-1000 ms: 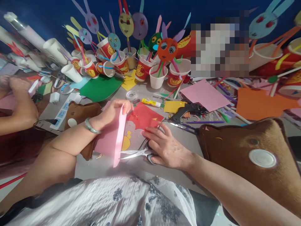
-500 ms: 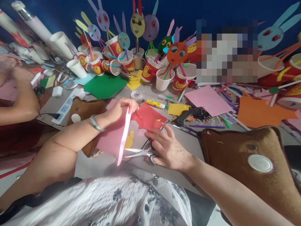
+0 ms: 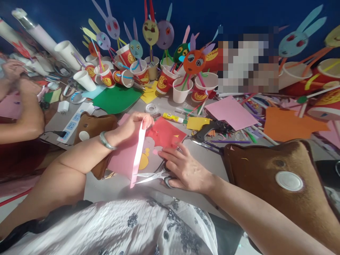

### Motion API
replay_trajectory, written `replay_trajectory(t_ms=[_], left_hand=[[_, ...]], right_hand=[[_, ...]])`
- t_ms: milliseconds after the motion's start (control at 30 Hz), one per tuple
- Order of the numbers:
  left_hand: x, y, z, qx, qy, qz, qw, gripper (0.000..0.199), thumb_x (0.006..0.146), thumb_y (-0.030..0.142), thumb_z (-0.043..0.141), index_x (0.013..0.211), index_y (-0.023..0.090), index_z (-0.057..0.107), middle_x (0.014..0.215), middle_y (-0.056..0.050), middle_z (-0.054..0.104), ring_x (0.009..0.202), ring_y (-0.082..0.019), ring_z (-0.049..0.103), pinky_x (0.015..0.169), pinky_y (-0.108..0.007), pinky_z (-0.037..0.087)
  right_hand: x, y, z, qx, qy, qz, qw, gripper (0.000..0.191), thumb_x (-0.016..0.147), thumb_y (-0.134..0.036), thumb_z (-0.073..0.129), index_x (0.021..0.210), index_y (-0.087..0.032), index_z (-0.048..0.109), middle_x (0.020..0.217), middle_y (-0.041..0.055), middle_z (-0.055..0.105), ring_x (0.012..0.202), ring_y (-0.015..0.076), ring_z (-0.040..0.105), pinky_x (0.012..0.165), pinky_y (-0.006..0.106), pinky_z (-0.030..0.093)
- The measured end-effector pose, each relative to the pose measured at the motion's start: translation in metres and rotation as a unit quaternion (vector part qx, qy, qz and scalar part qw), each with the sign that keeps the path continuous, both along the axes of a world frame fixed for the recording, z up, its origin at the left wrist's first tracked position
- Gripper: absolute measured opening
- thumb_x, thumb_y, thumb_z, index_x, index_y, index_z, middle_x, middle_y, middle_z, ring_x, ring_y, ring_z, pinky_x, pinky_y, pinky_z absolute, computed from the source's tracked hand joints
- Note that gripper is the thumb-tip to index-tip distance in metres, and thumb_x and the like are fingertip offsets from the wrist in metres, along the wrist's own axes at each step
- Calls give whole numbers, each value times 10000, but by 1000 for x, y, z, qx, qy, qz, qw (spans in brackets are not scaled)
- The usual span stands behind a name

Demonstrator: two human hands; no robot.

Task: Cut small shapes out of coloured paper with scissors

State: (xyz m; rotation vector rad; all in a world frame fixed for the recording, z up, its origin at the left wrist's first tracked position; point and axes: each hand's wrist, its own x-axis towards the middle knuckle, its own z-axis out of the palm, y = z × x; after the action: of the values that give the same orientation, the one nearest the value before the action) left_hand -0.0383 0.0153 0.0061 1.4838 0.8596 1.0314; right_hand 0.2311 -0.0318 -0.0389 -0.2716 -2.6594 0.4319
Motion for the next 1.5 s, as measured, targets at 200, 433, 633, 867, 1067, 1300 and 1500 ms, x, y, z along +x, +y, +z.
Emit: replay_trajectory(t_ms=[200, 433, 633, 867, 1067, 1300, 1500], left_hand=[[1, 0, -1, 8, 20, 14, 1000, 337, 804, 205, 631, 517, 166, 458, 595, 19, 479, 643, -106, 488, 649, -256, 430], [1, -2, 3, 34, 42, 34, 998, 232, 818, 179, 542, 588, 174, 514, 609, 14, 527, 615, -105, 488, 622, -245, 408], [-1, 0, 6, 63, 89, 50, 993, 256, 880, 240, 470, 641, 178, 538, 642, -5, 560, 651, -131, 522, 676, -279, 440], [-1, 1, -1, 97, 220, 27, 970, 402, 980, 331, 391, 662, 179, 585, 722, -31, 619, 768, -167, 593, 782, -303, 478], [6, -4, -5, 134, 424, 11, 896, 334, 917, 263, 518, 640, 160, 672, 1234, -128, 672, 1200, -254, 608, 1044, -409, 420], [1, -2, -18, 186, 489, 2, 852, 339, 968, 239, 471, 750, 191, 726, 1239, -87, 706, 1239, -241, 602, 1114, -486, 291], [2, -3, -15, 189, 488, -9, 852, 328, 974, 199, 426, 1000, 215, 752, 1233, -60, 725, 1186, -231, 625, 1124, -483, 293]], right_hand=[[3, 3, 3, -5, 15, -41, 999, 268, 998, -463, 527, 923, -207, 553, 1342, 187, 669, 1304, 333, 571, 1150, 624, 292], [10, 11, 2, 8, 47, -168, 985, 245, 1017, -421, 483, 911, -212, 553, 1205, 159, 728, 1203, 328, 639, 1145, 615, 277], [11, 17, -4, 14, 74, -234, 969, 215, 988, -349, 529, 1146, -218, 591, 1159, 121, 750, 1191, 336, 645, 1138, 595, 298], [11, 17, -4, -18, 6, -241, 970, 228, 986, -397, 520, 1071, -215, 628, 1239, 119, 735, 1331, 391, 538, 1160, 669, 197], [10, 18, 4, -53, -16, -221, 974, 108, 949, -264, 532, 894, -216, 611, 1265, 124, 725, 1246, 329, 619, 1144, 624, 291], [12, 18, -3, -35, 16, -243, 969, 73, 931, -221, 553, 926, -215, 625, 1221, 121, 745, 1230, 323, 629, 1144, 618, 292], [15, 19, -6, -23, 54, -263, 963, 134, 931, -225, 573, 1037, -222, 655, 1154, 103, 760, 1242, 327, 620, 1144, 607, 280]])
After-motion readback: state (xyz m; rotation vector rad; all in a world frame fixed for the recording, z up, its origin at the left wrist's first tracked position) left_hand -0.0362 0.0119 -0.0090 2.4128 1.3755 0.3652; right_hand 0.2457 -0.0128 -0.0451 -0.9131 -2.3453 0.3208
